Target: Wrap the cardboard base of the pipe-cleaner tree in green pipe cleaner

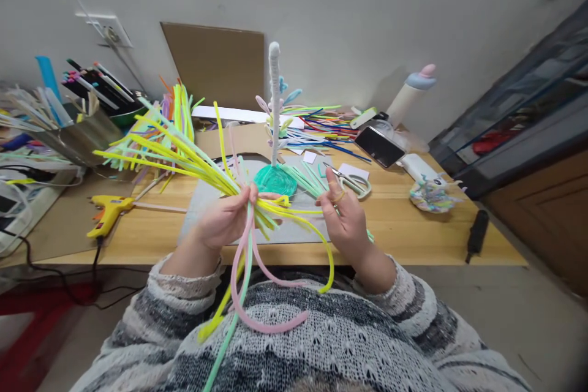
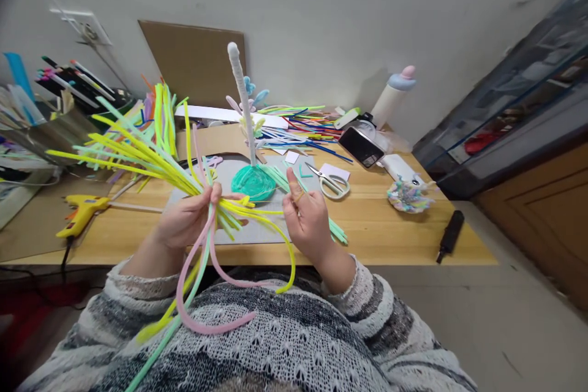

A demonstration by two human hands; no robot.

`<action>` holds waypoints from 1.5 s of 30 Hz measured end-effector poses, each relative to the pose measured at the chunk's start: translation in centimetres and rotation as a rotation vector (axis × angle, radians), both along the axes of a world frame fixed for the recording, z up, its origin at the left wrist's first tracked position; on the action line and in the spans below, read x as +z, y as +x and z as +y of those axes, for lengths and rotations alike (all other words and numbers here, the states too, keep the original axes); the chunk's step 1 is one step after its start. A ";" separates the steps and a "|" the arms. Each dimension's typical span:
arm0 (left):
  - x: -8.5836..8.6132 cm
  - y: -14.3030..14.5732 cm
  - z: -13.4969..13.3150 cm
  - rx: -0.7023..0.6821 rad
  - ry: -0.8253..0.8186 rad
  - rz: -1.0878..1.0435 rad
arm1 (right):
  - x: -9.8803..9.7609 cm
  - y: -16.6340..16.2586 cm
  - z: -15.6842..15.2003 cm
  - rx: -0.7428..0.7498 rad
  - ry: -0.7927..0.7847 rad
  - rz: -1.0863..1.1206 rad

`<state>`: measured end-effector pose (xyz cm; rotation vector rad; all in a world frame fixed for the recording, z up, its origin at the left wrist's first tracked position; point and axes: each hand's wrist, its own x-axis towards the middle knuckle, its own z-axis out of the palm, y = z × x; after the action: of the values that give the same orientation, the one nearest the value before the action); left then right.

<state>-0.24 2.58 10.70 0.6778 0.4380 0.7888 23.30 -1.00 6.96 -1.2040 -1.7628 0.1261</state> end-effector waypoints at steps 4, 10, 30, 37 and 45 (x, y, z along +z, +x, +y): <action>-0.3 0.6 -0.1 -0.054 0.068 0.037 | 0.8 -0.1 0.4 -0.050 0.003 -0.005; -0.6 0.5 0.0 -0.137 0.064 0.073 | 1.7 0.2 0.4 -0.065 -0.108 -0.143; -1.1 0.0 0.0 0.305 0.070 -0.094 | -0.5 1.7 -3.8 0.629 -0.578 0.975; -0.8 -1.5 0.4 0.440 0.190 -0.084 | -1.3 3.6 -4.0 0.364 -0.487 1.049; -1.9 -0.7 0.0 0.014 0.514 0.105 | -1.3 3.0 -2.6 0.032 -0.427 0.872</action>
<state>-0.91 2.55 8.81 1.1994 0.3353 0.8896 26.30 -3.60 5.69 -1.1522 -0.9973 0.9370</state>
